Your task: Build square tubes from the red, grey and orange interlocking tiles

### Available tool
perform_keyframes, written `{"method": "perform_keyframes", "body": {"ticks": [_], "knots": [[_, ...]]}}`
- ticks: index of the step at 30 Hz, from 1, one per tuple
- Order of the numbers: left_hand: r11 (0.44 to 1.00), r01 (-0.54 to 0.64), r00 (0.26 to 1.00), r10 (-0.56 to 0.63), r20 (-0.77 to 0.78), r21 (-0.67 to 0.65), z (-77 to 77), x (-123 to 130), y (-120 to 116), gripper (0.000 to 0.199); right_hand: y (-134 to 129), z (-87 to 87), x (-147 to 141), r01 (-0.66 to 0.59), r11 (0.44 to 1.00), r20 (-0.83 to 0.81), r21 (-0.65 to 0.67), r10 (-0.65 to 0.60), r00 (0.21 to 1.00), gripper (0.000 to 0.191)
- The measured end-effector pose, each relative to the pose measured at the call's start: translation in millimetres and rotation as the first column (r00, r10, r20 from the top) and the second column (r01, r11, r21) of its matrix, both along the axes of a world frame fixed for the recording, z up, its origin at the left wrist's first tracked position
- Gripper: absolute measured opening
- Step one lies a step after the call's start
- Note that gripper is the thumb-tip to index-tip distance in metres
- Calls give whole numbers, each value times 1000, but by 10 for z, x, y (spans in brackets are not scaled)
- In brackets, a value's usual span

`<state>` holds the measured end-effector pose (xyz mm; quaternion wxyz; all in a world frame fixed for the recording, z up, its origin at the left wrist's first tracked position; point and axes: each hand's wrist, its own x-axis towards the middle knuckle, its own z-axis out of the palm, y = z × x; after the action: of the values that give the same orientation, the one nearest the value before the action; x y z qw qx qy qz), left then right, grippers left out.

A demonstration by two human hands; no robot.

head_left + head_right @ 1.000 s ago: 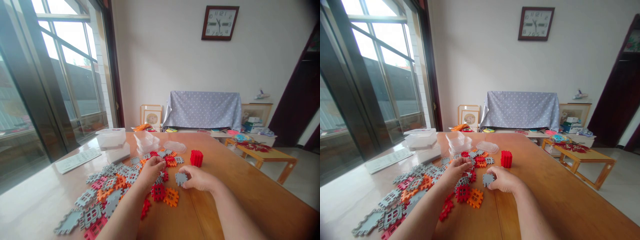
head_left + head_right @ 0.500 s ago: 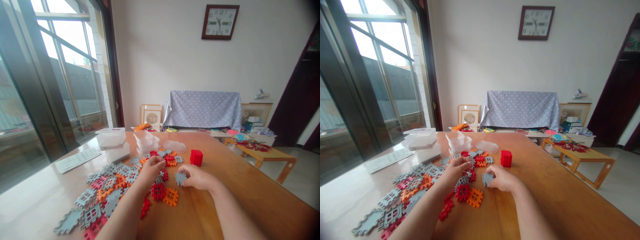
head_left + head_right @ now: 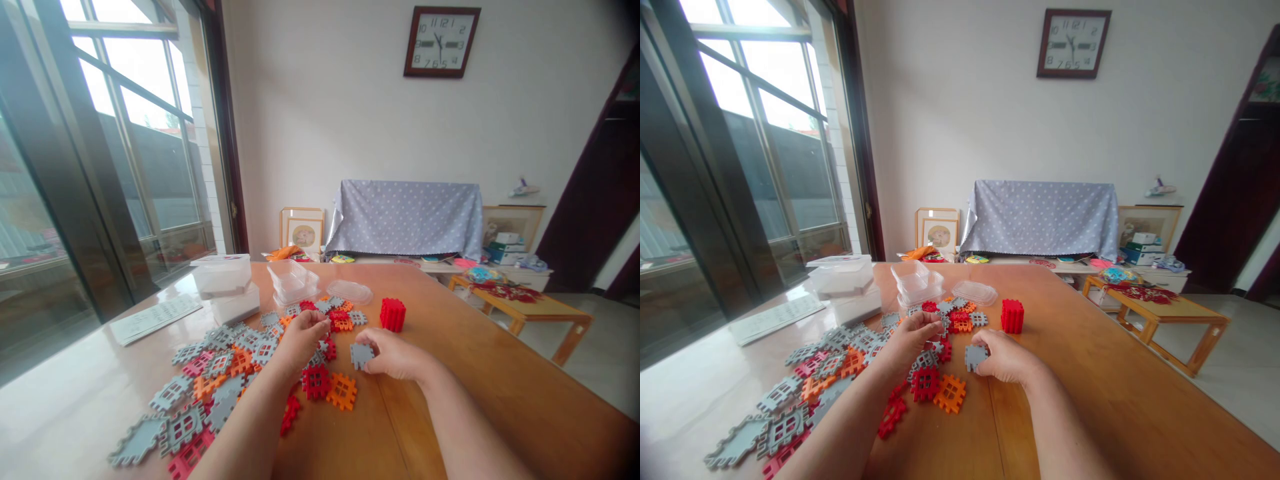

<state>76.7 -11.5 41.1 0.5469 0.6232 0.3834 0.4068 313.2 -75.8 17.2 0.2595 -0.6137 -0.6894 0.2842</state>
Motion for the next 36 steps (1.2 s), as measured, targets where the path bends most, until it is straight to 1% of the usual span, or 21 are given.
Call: {"method": "perform_keyframes", "body": {"ticks": [9, 13, 16, 18, 22, 26, 28, 29, 31, 33, 34, 36], "knots": [[1000, -5, 1000, 5, -6, -1, 6, -17, -10, 31, -39, 57, -4, -10, 1000, 76, 8, 9, 997, 39], [1000, -21, 999, 22, 29, -16, 29, -56, 18, 31, -50, 97, -12, 6, 998, 110, 58, -12, 994, 41], [994, -88, 995, 91, 46, -60, 95, -106, 50, 30, -39, 97, -20, 24, 994, 120, 102, -36, 992, 35], [990, -124, 990, 128, 57, -71, 146, -155, 71, 29, -28, 78, -21, 41, 994, 130, 100, -54, 990, 31], [980, -201, 978, 201, 56, -3, 197, -292, 131, 29, -12, 37, -15, 58, 995, 143, 81, -69, 987, 29], [938, -340, 940, 340, 9, 59, 165, -450, 266, 29, 19, 14, -7, 68, 983, 83, 173, -83, 993, 27], [898, -427, 899, 434, -59, 102, 131, -532, 352, 30, 52, -6, -4, 95, 973, 35, 213, -105, 994, 27], [871, -470, 867, 486, -111, 144, 114, -573, 393, 30, 70, -19, -5, 115, 969, 13, 220, -120, 993, 27], [810, -525, 777, 581, -242, 262, 86, -646, 455, 29, 108, -50, -11, 152, 963, -27, 222, -150, 988, 26], [771, -515, 669, 635, -386, 374, 71, -697, 482, 28, 139, -76, -25, 178, 957, -58, 227, -170, 984, 25], [770, -493, 614, 638, -464, 406, 68, -711, 480, 29, 151, -86, -34, 185, 954, -69, 234, -174, 982, 25], [794, -431, 518, 607, -603, 429, 64, -720, 453, 33, 168, -98, -54, 194, 948, -83, 253, -179, 980, 26]]}}
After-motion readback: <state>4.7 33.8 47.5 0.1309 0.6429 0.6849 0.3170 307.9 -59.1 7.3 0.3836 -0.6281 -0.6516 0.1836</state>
